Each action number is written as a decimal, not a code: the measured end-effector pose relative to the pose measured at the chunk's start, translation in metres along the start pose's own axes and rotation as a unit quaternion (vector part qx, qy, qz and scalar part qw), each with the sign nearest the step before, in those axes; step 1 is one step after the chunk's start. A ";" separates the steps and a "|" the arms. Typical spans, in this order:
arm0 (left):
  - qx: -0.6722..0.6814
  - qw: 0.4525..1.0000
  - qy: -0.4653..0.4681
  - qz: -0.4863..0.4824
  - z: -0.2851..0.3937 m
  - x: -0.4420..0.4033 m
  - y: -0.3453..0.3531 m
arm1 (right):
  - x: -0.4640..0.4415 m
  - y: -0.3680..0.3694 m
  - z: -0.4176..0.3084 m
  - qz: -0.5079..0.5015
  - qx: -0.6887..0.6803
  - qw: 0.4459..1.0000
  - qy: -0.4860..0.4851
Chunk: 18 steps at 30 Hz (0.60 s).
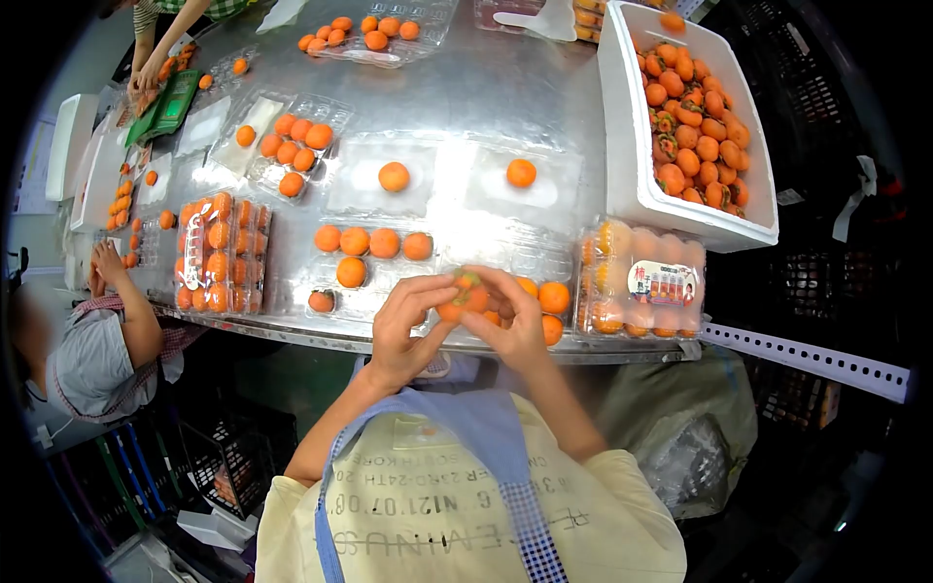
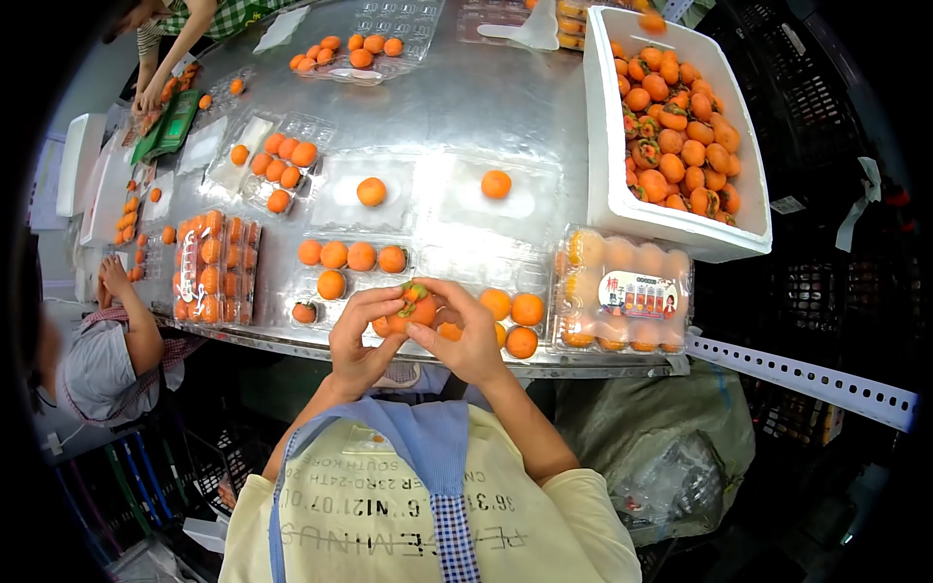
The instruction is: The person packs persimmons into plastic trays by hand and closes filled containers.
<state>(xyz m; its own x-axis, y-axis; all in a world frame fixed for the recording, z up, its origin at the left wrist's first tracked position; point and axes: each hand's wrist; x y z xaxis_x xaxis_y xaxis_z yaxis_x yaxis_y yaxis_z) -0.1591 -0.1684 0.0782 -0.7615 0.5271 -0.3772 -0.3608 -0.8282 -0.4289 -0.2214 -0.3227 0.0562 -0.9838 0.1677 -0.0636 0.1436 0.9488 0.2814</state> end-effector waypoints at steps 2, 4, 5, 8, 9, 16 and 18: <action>0.001 1.000 0.001 0.011 -0.001 0.002 0.001 | -0.001 0.003 0.000 -0.002 -0.004 1.000 0.003; -0.016 0.999 0.036 0.002 -0.009 0.003 0.000 | -0.002 0.001 0.000 -0.006 -0.038 0.999 0.016; -0.025 0.998 0.052 0.000 -0.011 0.003 0.000 | -0.003 -0.002 0.002 -0.009 -0.072 0.997 0.027; 0.043 0.997 -0.005 0.058 0.002 -0.003 -0.002 | -0.013 -0.038 -0.013 0.081 -0.043 0.996 0.017; 0.042 0.997 -0.010 0.065 -0.005 -0.001 -0.006 | -0.024 -0.067 -0.020 0.165 -0.304 0.938 -0.040; 0.160 0.938 -0.226 0.209 -0.043 0.020 -0.041 | -0.070 -0.182 -0.106 0.231 -0.339 0.889 -0.204; 0.168 0.920 -0.251 0.249 -0.056 0.032 -0.053 | -0.066 -0.146 -0.085 0.362 -0.181 0.896 -0.184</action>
<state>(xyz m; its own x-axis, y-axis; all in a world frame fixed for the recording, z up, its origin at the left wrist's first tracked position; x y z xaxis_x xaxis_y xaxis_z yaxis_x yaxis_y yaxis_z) -0.1344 -0.0967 0.0432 -0.9998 -0.0180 0.0036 0.0180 -0.9998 0.0039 -0.1864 -0.4954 0.1007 -0.5351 0.8442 -0.0324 0.6198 0.4183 0.6639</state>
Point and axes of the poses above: each hand's wrist, its own x-axis away from the middle knuckle, its own y-axis out of the palm, z = x × y, and after that the axes turned 2 degrees about -y, right-handed
